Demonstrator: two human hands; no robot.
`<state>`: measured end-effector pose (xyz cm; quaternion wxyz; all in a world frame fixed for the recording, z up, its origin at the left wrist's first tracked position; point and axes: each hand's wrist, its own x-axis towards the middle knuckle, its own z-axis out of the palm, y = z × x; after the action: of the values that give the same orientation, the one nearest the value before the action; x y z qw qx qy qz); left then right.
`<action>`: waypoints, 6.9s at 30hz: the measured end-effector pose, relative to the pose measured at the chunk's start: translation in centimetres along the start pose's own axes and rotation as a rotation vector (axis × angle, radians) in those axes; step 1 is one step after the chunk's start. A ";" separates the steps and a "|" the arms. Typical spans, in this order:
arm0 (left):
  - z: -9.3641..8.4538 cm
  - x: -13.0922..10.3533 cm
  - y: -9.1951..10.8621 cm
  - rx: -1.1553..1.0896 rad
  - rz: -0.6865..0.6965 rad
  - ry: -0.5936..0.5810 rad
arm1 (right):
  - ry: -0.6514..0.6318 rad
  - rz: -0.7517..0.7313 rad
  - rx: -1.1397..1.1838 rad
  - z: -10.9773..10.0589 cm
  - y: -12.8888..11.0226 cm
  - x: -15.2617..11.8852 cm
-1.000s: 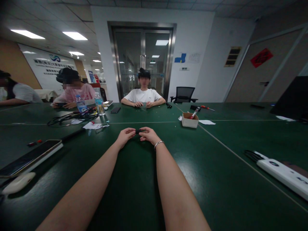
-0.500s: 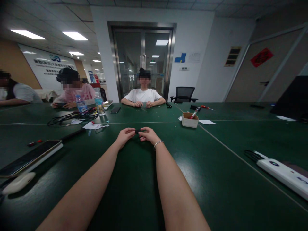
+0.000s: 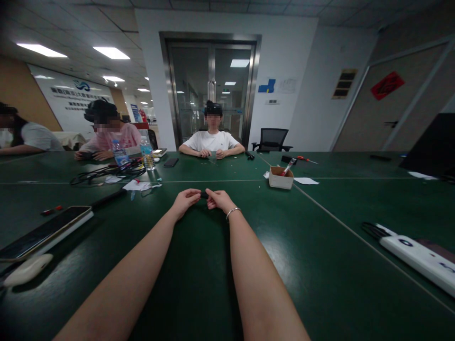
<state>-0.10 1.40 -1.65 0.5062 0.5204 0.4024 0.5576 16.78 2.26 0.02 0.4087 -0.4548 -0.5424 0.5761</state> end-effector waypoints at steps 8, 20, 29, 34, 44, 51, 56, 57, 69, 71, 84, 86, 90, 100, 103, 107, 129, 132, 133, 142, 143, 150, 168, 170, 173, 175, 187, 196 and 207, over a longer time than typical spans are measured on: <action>-0.1 0.3 -0.3 -0.020 0.001 0.017 | -0.085 -0.026 0.098 -0.3 -0.4 -0.6; 0.1 0.0 0.0 -0.015 -0.014 0.020 | -0.080 -0.007 0.066 -0.1 -0.8 -1.0; 0.1 0.1 0.0 -0.012 -0.023 0.026 | -0.079 -0.020 0.046 -0.2 -0.4 -0.7; -0.1 0.3 -0.3 -0.004 -0.011 0.028 | -0.087 -0.078 0.094 -0.2 -0.5 -0.7; 0.1 0.3 -0.3 -0.046 -0.016 0.055 | -0.088 -0.068 0.085 -0.1 -0.7 -0.9; 0.1 0.4 -0.4 -0.063 -0.012 0.064 | -0.080 -0.067 0.070 0.0 -0.9 -0.9; 0.1 0.4 -0.4 -0.060 -0.006 0.053 | -0.072 -0.043 0.038 0.0 -1.0 -1.1; 0.1 0.4 -0.4 -0.063 -0.006 0.054 | -0.072 -0.063 0.035 0.0 -1.1 -1.1; 0.0 0.7 -0.8 -0.065 -0.011 0.054 | -0.032 -0.029 0.037 0.2 -1.0 -1.0; 0.0 0.7 -0.8 -0.063 -0.011 0.057 | -0.040 -0.047 0.037 0.1 -1.0 -1.0; 0.3 0.1 0.0 -0.049 -0.012 0.058 | -0.033 -0.044 0.027 0.1 -0.8 -0.9; 0.3 0.1 -0.1 -0.040 -0.002 0.057 | -0.042 -0.070 0.022 0.1 -0.7 -0.9; 0.2 0.3 -0.2 -0.031 0.009 0.045 | -0.032 -0.053 -0.001 0.1 -0.7 -0.8; 0.4 0.1 0.2 -0.050 -0.008 0.063 | -0.086 -0.052 0.010 0.0 -1.1 -1.2; 0.4 0.1 0.2 -0.054 -0.006 0.074 | -0.088 -0.049 0.050 0.0 -1.2 -1.4; 0.4 0.2 0.2 -0.063 -0.006 0.085 | -0.096 -0.036 0.030 0.0 -1.1 -1.3; 0.2 0.5 -0.3 -0.057 -0.017 0.100 | -0.066 -0.044 0.087 0.0 -0.9 -1.2; 0.4 0.3 0.1 -0.053 -0.024 0.108 | -0.060 -0.007 0.060 0.0 -0.9 -1.1; 0.5 0.2 0.2 -0.055 -0.029 0.114 | -0.062 -0.012 0.055 0.0 -0.9 -1.1; 0.7 0.0 0.6 -0.031 -0.026 0.126 | -0.071 -0.017 0.053 0.0 -0.8 -1.1; 0.7 -0.1 0.6 -0.006 -0.028 0.131 | -0.072 -0.025 0.053 0.0 -0.8 -1.1; 0.7 -0.2 0.9 0.115 -0.068 0.117 | -0.070 -0.032 0.075 -0.1 -0.8 -1.2; 0.6 -0.1 0.6 0.109 -0.013 0.077 | -0.066 -0.009 0.113 -0.1 -1.1 -1.5; 0.6 0.0 0.6 0.105 -0.033 0.071 | -0.060 -0.013 0.119 -0.1 -1.1 -1.5; 0.6 0.1 0.5 0.090 -0.073 0.066 | -0.047 -0.015 0.134 -0.1 -1.1 -1.5; 0.6 0.1 0.4 0.090 -0.080 0.065 | -0.041 -0.012 0.141 -0.1 -1.1 -1.6; 0.3 0.1 0.0 0.113 0.013 0.066 | -0.044 -0.007 0.162 -0.1 -1.1 -1.4; 0.2 0.2 -0.1 0.180 0.030 0.020 | -0.042 -0.018 0.181 -0.2 -0.9 -1.3; 0.6 0.0 0.6 0.162 -0.026 0.041 | -0.037 -0.024 0.178 -0.3 -0.7 -1.2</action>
<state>0.36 1.23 -1.01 0.4615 0.5429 0.4633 0.5269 17.37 1.20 0.85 0.4441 -0.3994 -0.5018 0.6257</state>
